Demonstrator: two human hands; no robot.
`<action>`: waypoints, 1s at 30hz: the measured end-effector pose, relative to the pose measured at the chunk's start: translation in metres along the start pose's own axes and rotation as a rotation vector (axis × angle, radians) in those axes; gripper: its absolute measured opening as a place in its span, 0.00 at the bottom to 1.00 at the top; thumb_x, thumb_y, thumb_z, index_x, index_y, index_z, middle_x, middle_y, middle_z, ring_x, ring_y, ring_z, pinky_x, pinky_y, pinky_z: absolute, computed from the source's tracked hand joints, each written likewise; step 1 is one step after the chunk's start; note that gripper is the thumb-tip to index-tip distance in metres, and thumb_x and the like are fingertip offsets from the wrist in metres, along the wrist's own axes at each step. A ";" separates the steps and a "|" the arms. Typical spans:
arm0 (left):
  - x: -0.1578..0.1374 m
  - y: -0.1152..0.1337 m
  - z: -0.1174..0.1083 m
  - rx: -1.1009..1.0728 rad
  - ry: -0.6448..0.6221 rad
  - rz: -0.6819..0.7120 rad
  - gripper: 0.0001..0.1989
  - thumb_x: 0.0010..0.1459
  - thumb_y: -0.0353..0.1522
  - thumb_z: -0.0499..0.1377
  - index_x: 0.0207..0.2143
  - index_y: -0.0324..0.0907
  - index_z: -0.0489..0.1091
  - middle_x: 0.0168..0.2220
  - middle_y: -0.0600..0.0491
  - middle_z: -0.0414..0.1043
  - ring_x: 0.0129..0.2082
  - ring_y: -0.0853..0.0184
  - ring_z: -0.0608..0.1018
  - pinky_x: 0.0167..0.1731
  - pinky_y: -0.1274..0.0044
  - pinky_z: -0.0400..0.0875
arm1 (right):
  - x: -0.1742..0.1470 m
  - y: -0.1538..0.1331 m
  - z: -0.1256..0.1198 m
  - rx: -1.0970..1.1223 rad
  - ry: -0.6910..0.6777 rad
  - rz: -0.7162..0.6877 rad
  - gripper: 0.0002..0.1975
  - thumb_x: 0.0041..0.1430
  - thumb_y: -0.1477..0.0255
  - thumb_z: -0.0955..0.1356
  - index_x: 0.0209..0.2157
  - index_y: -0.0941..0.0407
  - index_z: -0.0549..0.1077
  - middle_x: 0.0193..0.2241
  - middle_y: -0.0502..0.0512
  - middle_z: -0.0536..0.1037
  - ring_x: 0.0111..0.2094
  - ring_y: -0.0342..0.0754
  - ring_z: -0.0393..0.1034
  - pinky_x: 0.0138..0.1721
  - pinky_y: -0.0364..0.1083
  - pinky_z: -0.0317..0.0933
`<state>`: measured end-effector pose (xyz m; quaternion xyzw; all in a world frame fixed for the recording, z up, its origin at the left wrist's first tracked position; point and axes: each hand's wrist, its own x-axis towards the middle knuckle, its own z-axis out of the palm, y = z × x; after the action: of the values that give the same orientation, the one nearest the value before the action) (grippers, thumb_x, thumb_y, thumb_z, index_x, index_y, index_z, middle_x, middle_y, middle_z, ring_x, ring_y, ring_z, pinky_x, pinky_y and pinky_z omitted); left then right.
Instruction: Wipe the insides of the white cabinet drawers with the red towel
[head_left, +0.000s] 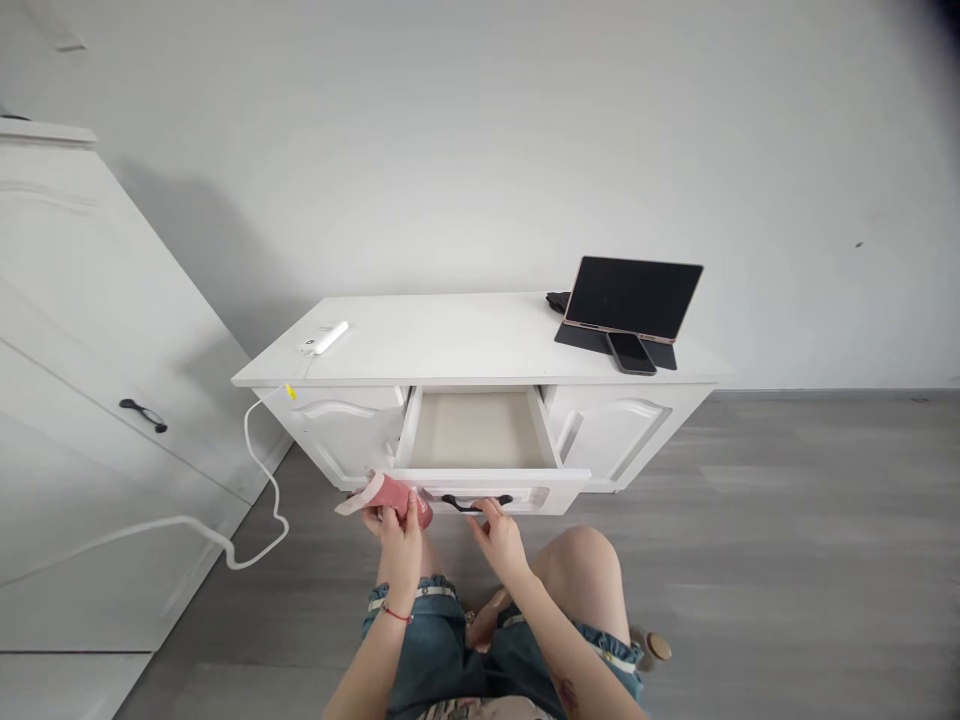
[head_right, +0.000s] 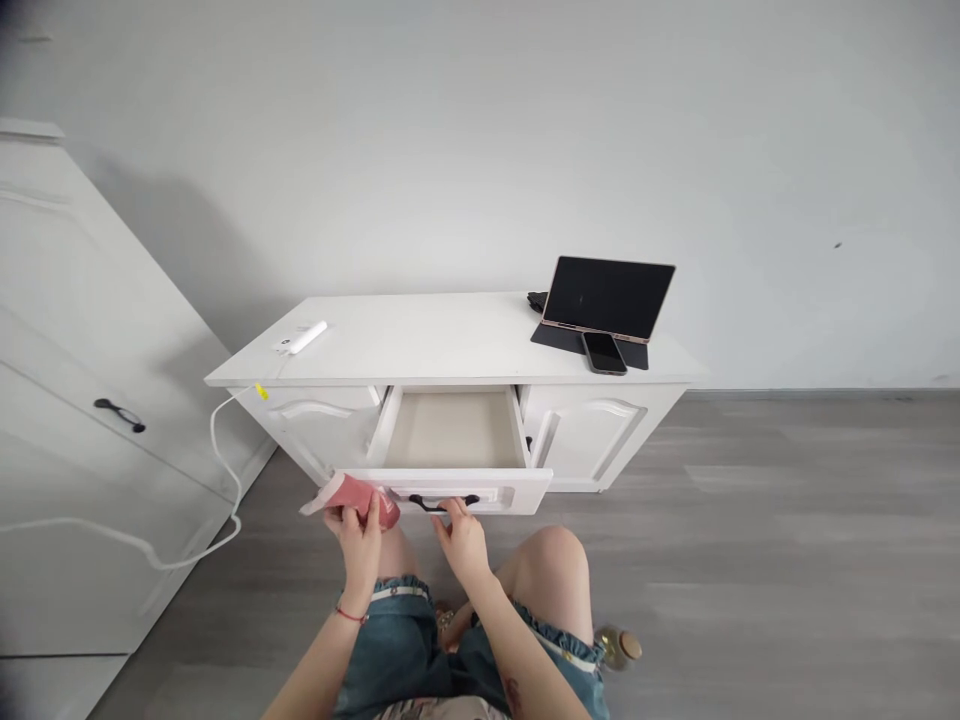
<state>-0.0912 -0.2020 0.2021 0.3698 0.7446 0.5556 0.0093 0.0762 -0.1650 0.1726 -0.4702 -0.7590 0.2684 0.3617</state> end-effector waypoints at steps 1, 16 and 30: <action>-0.004 0.001 0.005 0.016 0.008 0.022 0.19 0.56 0.46 0.55 0.40 0.41 0.69 0.50 0.41 0.60 0.59 0.49 0.59 0.58 0.61 0.56 | 0.000 0.000 0.000 -0.003 -0.001 -0.003 0.08 0.60 0.73 0.61 0.38 0.56 0.70 0.36 0.55 0.75 0.23 0.42 0.67 0.29 0.41 0.61; -0.046 0.027 0.029 0.294 -0.401 0.588 0.11 0.60 0.30 0.52 0.42 0.44 0.72 0.55 0.42 0.62 0.59 0.48 0.60 0.55 0.55 0.60 | -0.028 0.006 -0.004 0.050 0.087 -0.028 0.20 0.60 0.78 0.59 0.53 0.53 0.65 0.54 0.60 0.66 0.49 0.50 0.69 0.44 0.47 0.67; -0.083 0.070 0.092 0.303 -0.706 1.034 0.15 0.61 0.25 0.49 0.47 0.41 0.69 0.51 0.46 0.71 0.57 0.57 0.67 0.59 0.54 0.55 | -0.085 0.039 -0.043 0.065 0.412 0.031 0.11 0.62 0.77 0.58 0.40 0.55 0.70 0.35 0.56 0.73 0.37 0.47 0.70 0.36 0.45 0.66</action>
<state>0.0462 -0.1660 0.1922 0.8387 0.4927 0.2219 -0.0675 0.1562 -0.2233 0.1438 -0.5149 -0.6526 0.1965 0.5200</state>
